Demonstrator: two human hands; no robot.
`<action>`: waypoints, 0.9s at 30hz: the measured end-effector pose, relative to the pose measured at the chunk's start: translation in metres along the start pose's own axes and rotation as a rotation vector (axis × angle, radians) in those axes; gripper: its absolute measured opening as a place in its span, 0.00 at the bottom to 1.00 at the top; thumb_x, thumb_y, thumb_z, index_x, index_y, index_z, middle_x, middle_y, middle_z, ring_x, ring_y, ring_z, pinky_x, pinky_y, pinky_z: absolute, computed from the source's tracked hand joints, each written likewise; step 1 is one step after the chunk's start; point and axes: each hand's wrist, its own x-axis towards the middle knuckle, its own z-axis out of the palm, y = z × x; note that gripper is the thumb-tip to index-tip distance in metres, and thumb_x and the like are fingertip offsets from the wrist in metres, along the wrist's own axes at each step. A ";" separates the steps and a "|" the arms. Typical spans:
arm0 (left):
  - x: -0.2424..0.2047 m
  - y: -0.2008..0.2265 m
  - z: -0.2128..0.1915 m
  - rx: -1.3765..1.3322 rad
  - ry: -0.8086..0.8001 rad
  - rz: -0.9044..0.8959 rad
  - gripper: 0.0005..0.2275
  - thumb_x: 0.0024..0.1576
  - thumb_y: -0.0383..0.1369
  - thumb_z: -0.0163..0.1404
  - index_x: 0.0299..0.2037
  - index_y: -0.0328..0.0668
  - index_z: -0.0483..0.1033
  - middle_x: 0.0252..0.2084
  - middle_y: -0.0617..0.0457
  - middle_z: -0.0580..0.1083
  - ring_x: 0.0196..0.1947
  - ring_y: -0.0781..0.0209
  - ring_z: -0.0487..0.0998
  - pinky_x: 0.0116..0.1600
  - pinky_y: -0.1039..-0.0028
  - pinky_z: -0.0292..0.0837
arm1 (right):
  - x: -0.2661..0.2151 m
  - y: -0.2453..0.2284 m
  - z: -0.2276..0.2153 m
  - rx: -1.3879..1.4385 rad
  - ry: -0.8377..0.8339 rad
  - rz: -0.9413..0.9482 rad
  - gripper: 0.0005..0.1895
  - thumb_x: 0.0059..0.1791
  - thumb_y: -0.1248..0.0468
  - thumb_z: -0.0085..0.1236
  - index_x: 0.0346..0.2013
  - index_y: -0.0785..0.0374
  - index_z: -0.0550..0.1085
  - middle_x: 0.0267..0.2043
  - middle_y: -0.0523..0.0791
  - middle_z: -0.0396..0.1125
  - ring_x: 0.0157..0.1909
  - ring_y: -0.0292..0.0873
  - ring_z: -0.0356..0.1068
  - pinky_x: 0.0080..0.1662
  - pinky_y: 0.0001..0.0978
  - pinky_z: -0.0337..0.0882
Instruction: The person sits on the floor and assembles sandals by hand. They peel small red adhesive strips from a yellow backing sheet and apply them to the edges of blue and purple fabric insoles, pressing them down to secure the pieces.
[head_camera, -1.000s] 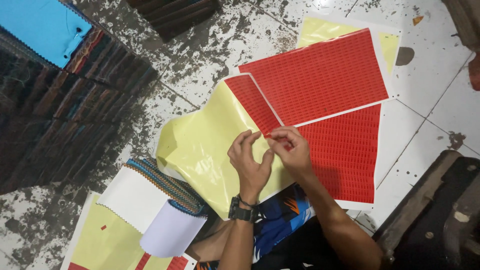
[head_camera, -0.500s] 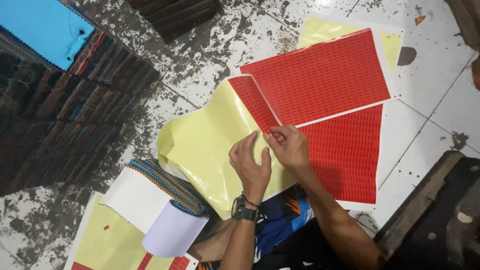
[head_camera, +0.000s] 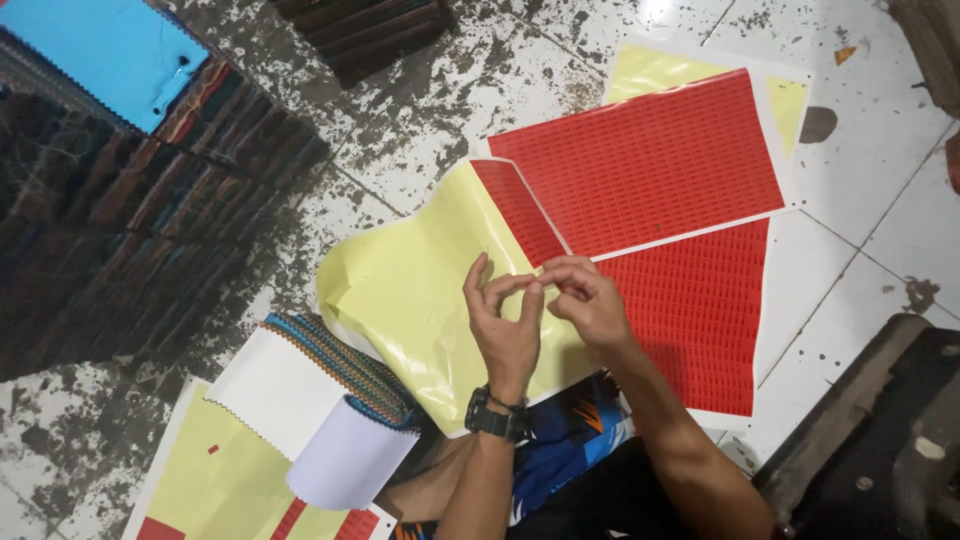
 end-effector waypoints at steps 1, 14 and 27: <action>-0.001 -0.001 0.001 0.001 0.003 0.002 0.34 0.51 0.29 0.60 0.68 0.37 0.58 0.37 0.48 0.81 0.52 0.49 0.78 0.67 0.56 0.61 | 0.001 -0.004 0.003 0.001 -0.003 -0.002 0.19 0.35 0.71 0.62 0.41 0.62 0.83 0.51 0.49 0.68 0.46 0.38 0.67 0.47 0.26 0.70; -0.008 -0.012 -0.004 0.205 0.006 0.114 0.42 0.44 0.26 0.62 0.71 0.39 0.53 0.55 0.45 0.76 0.61 0.48 0.71 0.70 0.56 0.59 | 0.018 -0.037 0.014 -0.560 0.139 0.036 0.17 0.42 0.59 0.70 0.42 0.63 0.82 0.34 0.50 0.74 0.38 0.48 0.77 0.38 0.35 0.77; -0.008 -0.012 -0.011 0.293 -0.041 0.166 0.41 0.43 0.26 0.63 0.70 0.39 0.57 0.59 0.45 0.71 0.59 0.48 0.69 0.66 0.59 0.64 | 0.012 -0.049 0.023 -0.441 0.240 0.120 0.23 0.41 0.57 0.73 0.44 0.68 0.80 0.38 0.55 0.76 0.41 0.49 0.78 0.42 0.39 0.78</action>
